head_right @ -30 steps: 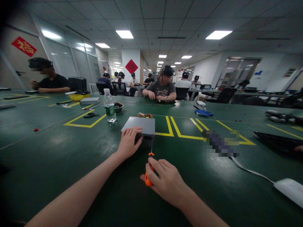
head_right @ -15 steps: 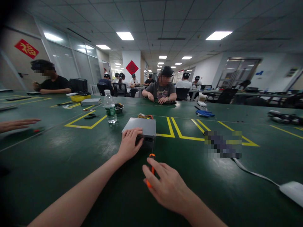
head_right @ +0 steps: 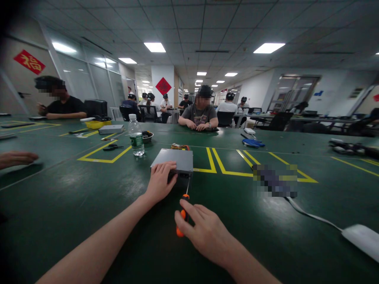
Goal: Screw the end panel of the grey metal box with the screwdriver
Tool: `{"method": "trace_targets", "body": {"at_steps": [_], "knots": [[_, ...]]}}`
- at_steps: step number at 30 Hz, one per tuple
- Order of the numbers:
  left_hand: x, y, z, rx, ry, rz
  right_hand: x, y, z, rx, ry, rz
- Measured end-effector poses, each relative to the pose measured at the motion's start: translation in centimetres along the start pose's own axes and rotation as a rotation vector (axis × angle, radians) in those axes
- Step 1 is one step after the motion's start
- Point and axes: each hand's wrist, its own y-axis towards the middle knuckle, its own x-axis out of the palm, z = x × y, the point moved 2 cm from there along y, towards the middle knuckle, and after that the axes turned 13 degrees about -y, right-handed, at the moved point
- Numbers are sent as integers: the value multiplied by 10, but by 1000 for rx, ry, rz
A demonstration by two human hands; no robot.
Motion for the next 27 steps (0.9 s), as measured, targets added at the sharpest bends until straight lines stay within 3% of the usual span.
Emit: {"method": "trace_targets", "body": {"at_steps": [5, 15, 27], "knots": [[0, 0, 0, -6, -3, -2, 7, -1, 9, 119, -73, 161], [0, 0, 0, 3, 5, 2, 8, 1, 3, 24, 1, 127], [0, 0, 0, -20, -10, -5, 18, 4, 2, 71, 15, 79]]}}
